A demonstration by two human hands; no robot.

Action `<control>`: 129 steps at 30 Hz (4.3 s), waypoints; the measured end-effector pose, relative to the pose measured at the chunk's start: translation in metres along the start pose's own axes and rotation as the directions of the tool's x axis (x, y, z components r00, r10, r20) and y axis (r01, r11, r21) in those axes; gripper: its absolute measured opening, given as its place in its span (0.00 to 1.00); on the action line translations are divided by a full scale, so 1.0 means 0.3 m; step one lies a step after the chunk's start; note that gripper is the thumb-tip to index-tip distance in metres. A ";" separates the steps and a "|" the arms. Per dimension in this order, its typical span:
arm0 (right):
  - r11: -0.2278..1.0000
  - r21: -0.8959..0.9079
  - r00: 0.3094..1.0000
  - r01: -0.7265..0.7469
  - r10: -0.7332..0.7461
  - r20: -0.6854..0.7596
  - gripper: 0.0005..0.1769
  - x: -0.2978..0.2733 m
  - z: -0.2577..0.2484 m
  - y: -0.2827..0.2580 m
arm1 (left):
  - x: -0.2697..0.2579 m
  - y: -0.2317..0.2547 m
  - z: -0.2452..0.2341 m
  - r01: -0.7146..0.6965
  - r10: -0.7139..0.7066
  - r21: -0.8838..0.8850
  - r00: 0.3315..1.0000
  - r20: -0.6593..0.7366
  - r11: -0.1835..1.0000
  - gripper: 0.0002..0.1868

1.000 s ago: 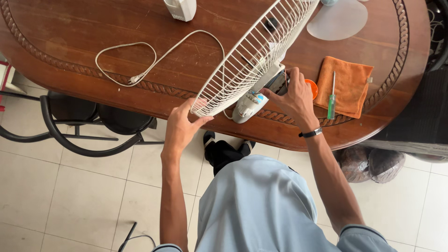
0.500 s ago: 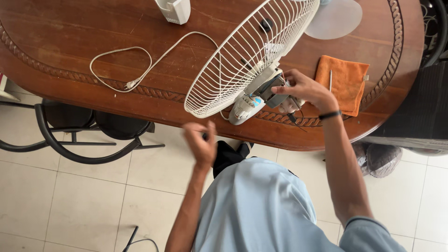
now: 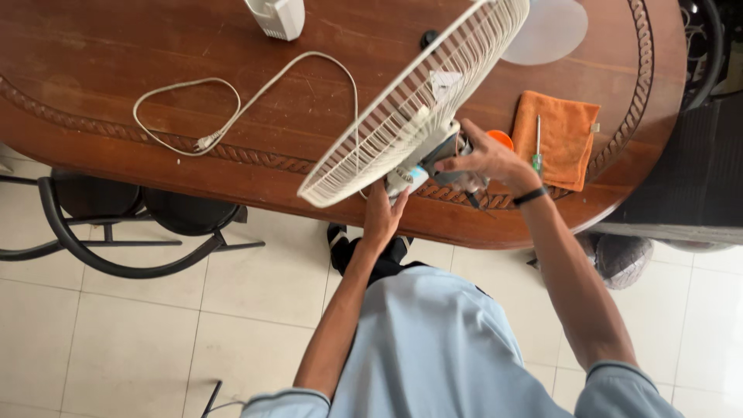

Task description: The person reassembles an electric fan on a wooden table. They use a screwdriver to tighten screws on the motor housing, then attach the front grille and secure it with a plastic ring. Finally, they align and attach the rear control panel to the fan base.

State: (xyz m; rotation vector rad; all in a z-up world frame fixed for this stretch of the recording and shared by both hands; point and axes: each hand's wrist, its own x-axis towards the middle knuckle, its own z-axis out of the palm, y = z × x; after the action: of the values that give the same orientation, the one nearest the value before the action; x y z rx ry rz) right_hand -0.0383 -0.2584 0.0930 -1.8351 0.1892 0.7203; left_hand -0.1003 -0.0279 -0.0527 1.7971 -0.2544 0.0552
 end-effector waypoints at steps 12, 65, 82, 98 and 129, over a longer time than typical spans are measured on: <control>0.882 -0.397 0.921 0.255 -0.347 -0.179 0.53 -0.066 0.114 -0.008 | -0.025 0.005 0.013 -0.001 -0.010 -0.106 0.994 -0.106 0.994 0.25; 0.981 -0.132 0.795 -0.143 0.034 -0.606 0.43 -0.214 0.365 -0.375 | 0.109 -0.015 -0.215 -0.028 0.001 0.228 0.993 0.120 0.973 0.34; 0.957 -0.276 0.712 -0.088 -0.134 -0.690 0.50 -0.118 0.683 -0.287 | 0.052 -0.211 -0.281 -0.042 0.042 -0.027 0.999 0.019 0.999 0.22; 0.991 -0.109 0.624 -0.079 -0.037 -0.781 0.54 -0.111 0.811 -0.280 | -0.009 -0.386 -0.307 0.178 -0.199 0.098 0.942 0.271 0.979 0.31; 0.821 -0.535 0.920 -0.198 -0.033 -0.390 0.46 0.131 0.426 -0.507 | 0.047 -0.159 -0.217 0.241 -0.217 -0.053 0.936 0.277 0.969 0.32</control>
State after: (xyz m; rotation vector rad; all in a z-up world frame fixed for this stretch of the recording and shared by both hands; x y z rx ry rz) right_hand 0.0137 -0.0767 0.1658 -2.5581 0.3413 0.4919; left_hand -0.0704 0.0434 -0.0802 1.7351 -0.2347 -0.3645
